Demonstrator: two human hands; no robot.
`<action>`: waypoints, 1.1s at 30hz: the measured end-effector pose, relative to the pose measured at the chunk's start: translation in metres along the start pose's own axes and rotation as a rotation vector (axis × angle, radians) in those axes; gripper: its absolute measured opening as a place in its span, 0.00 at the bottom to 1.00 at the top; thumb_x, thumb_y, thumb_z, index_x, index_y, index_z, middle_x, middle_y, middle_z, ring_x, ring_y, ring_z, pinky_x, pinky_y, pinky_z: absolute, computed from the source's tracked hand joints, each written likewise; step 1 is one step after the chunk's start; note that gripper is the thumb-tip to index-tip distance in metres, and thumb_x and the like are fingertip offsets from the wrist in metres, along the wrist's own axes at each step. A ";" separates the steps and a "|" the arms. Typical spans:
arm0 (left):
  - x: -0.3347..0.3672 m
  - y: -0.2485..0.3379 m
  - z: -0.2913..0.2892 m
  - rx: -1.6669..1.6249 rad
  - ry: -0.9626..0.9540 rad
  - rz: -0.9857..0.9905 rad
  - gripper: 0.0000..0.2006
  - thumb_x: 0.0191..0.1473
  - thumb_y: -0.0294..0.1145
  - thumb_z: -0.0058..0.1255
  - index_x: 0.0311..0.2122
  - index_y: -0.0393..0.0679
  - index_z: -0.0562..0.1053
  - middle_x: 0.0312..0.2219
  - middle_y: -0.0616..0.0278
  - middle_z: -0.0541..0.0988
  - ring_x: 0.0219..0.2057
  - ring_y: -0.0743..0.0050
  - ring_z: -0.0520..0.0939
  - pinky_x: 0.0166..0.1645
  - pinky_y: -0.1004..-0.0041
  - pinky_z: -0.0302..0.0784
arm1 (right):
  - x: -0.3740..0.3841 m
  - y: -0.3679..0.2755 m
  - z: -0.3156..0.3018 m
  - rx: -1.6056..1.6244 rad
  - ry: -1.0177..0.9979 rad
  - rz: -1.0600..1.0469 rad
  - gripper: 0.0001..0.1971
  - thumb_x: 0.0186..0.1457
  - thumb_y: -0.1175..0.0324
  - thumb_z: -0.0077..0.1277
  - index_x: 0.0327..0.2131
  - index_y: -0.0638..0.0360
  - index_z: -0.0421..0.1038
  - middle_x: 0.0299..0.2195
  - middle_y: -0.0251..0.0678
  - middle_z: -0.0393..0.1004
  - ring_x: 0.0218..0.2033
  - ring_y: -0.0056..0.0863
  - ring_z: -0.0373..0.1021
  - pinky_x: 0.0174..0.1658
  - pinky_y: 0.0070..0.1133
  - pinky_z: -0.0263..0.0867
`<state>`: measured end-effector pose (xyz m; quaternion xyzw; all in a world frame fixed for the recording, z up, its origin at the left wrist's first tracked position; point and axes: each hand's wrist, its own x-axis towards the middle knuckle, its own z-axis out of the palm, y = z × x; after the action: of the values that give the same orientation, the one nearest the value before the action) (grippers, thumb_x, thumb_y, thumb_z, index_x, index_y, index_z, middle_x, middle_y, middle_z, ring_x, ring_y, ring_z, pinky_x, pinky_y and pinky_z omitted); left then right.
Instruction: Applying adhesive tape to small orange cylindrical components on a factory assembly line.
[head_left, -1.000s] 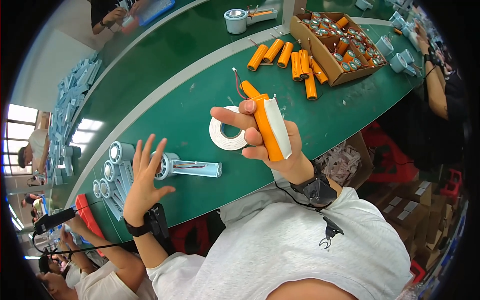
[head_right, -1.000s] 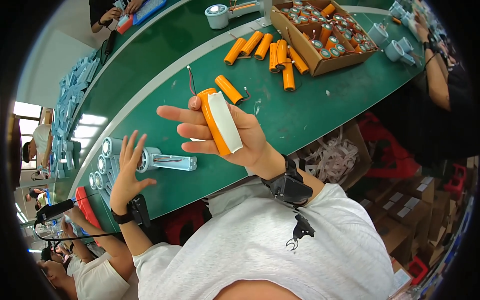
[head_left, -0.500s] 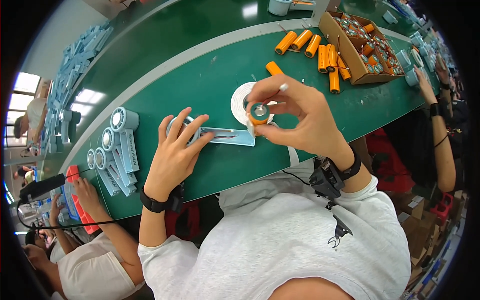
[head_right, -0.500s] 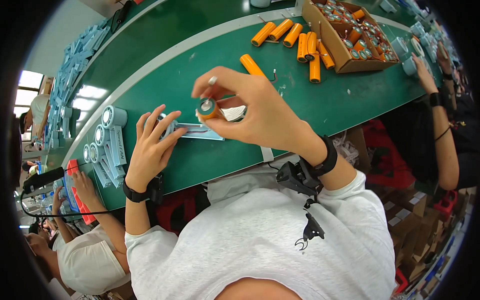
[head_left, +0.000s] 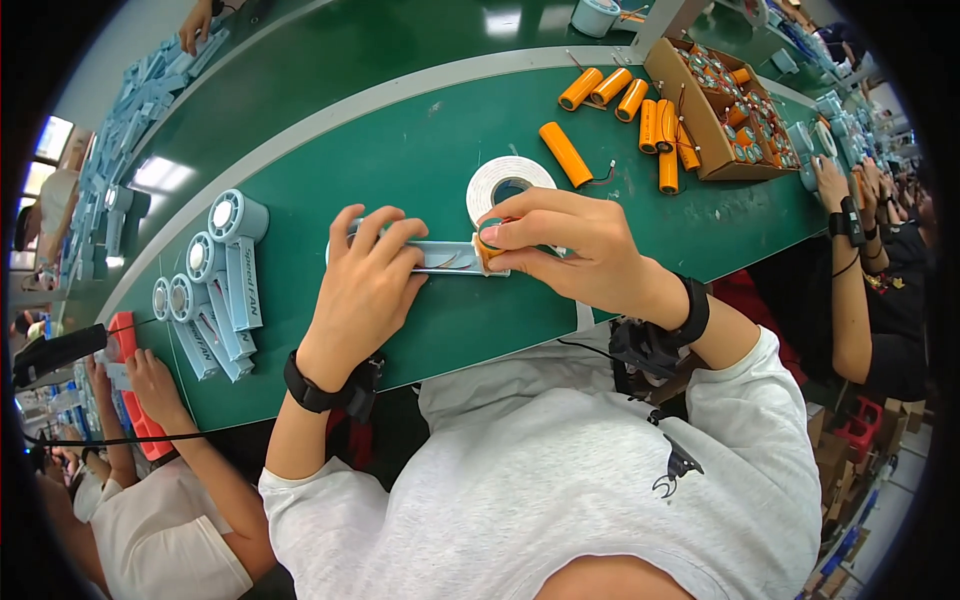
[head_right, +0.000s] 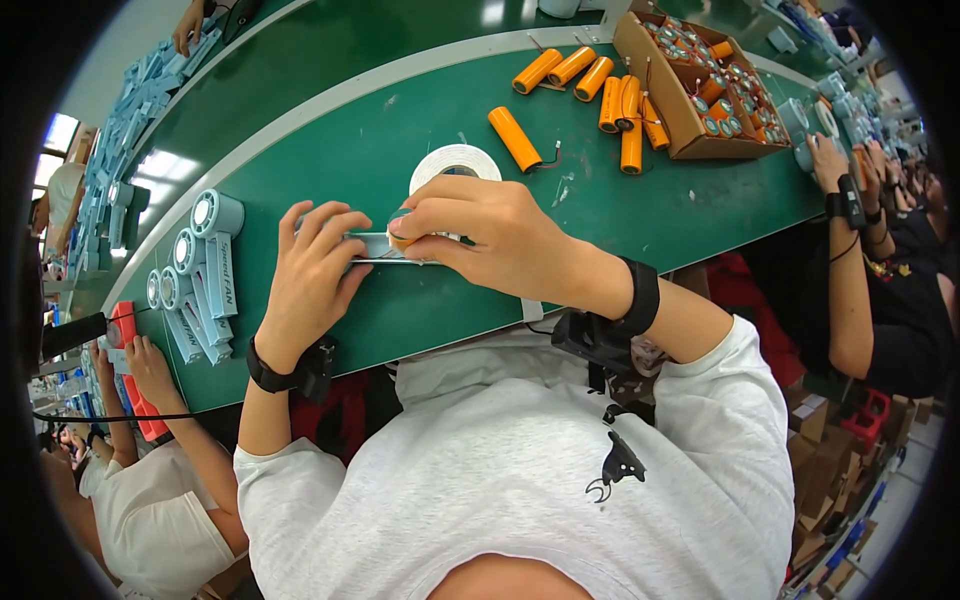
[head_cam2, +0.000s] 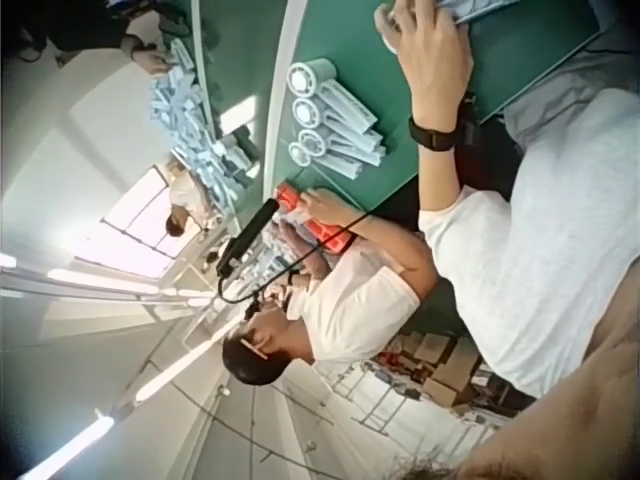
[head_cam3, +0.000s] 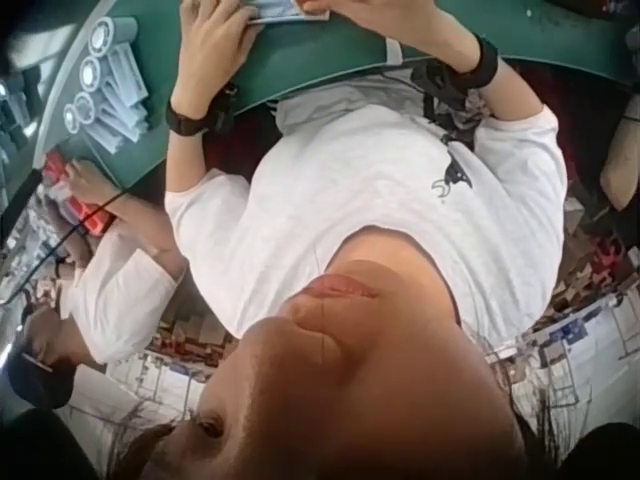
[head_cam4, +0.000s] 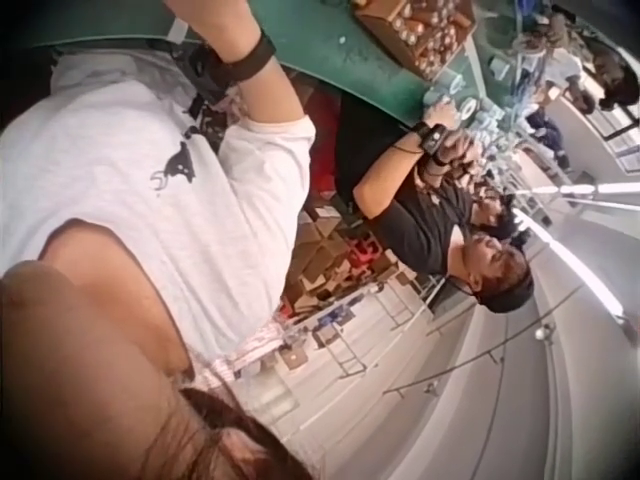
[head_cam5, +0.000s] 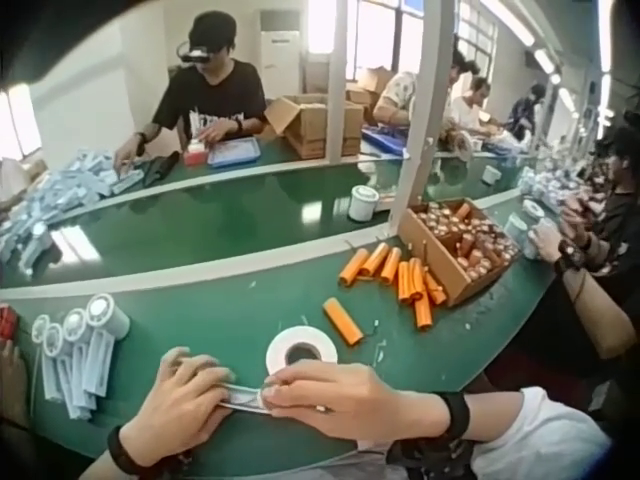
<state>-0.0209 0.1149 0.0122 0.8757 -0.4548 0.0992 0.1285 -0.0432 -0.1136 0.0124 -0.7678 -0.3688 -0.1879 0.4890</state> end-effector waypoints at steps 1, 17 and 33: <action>0.001 -0.001 -0.002 -0.047 0.023 -0.017 0.06 0.42 0.25 0.54 0.27 0.40 0.70 0.37 0.64 0.72 0.44 0.66 0.70 0.54 0.60 0.59 | -0.001 -0.003 0.000 -0.067 -0.025 0.005 0.10 0.39 0.79 0.59 0.30 0.64 0.72 0.31 0.39 0.74 0.27 0.27 0.72 0.29 0.17 0.69; -0.002 0.002 0.011 -0.032 0.201 -0.077 0.06 0.44 0.23 0.52 0.30 0.41 0.68 0.31 0.64 0.74 0.39 0.63 0.72 0.46 0.62 0.62 | -0.003 -0.017 0.009 -0.345 -0.012 -0.001 0.09 0.40 0.77 0.59 0.29 0.63 0.70 0.29 0.38 0.72 0.25 0.29 0.71 0.26 0.20 0.68; -0.009 -0.001 0.008 -0.607 0.304 -0.453 0.04 0.50 0.22 0.45 0.30 0.36 0.64 0.35 0.58 0.76 0.33 0.61 0.71 0.37 0.70 0.67 | 0.052 0.013 0.027 -0.175 -0.874 0.302 0.11 0.46 0.80 0.46 0.36 0.63 0.69 0.32 0.41 0.69 0.32 0.37 0.68 0.35 0.26 0.65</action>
<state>-0.0249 0.1199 0.0016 0.8514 -0.2348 0.0582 0.4654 -0.0015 -0.0730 0.0262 -0.8585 -0.4070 0.1955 0.2431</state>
